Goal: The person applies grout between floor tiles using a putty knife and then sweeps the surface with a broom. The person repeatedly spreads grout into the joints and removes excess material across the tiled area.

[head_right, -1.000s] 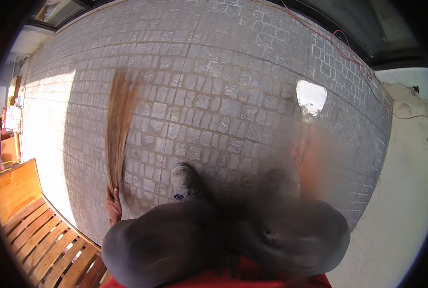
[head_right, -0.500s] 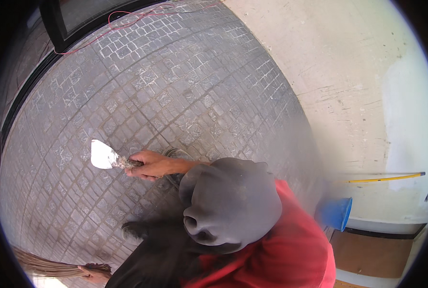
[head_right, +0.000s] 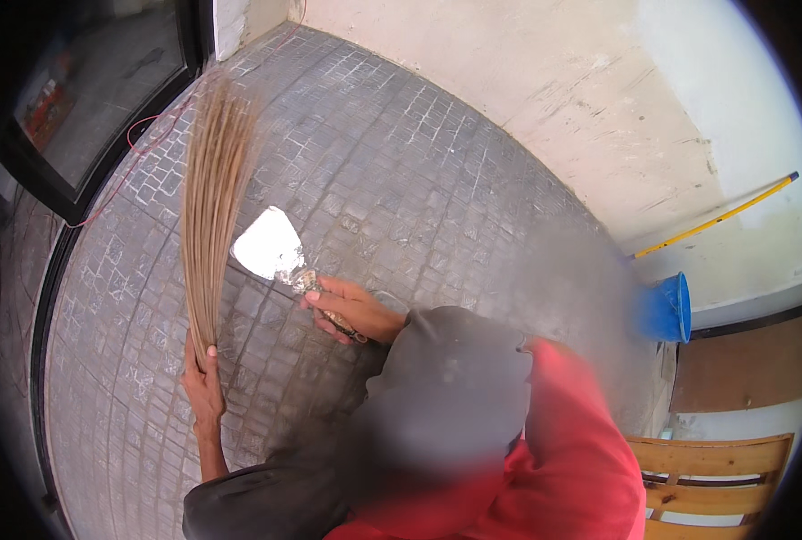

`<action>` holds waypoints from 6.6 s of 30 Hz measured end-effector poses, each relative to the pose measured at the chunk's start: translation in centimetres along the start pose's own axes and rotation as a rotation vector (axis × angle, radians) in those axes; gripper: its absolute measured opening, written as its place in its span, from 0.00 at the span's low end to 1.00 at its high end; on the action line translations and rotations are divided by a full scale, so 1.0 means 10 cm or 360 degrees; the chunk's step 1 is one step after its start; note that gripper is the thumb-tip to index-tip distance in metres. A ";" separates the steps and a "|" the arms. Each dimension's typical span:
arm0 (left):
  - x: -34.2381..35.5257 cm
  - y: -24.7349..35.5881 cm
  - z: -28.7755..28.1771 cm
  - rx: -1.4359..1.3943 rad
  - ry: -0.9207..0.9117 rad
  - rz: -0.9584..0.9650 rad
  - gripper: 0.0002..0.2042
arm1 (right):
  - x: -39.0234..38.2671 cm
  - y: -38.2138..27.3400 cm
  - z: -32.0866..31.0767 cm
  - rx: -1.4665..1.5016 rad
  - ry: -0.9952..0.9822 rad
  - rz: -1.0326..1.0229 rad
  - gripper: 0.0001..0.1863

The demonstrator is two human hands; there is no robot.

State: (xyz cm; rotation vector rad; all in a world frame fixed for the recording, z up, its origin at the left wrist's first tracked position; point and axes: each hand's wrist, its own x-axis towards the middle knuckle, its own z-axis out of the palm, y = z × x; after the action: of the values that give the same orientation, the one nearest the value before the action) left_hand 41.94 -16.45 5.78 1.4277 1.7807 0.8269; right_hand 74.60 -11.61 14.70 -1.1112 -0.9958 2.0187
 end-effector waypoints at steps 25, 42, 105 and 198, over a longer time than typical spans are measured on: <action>-2.82 -1.12 -0.35 0.0474 0.0815 -0.1645 0.22 | 0.24 0.11 -2.70 -0.0060 0.0924 -0.0306 0.17; -0.24 1.74 -1.13 0.0535 -0.0056 -0.0711 0.37 | 0.89 -0.08 -0.87 -0.1036 0.0376 -0.0942 0.51; 0.84 1.10 1.32 0.1219 -0.0540 0.0117 0.13 | -0.76 1.00 -4.08 -0.2104 0.1999 -0.0370 0.31; -1.46 -0.29 0.45 -0.0861 -0.0135 -0.0464 0.17 | -0.18 1.39 0.76 -0.0677 -0.0656 0.0817 0.25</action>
State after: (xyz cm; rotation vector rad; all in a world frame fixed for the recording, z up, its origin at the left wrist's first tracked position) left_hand 46.27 -31.06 2.75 0.8188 1.4984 0.9775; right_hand 66.54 -22.70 6.58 -1.2937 -1.5236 2.5955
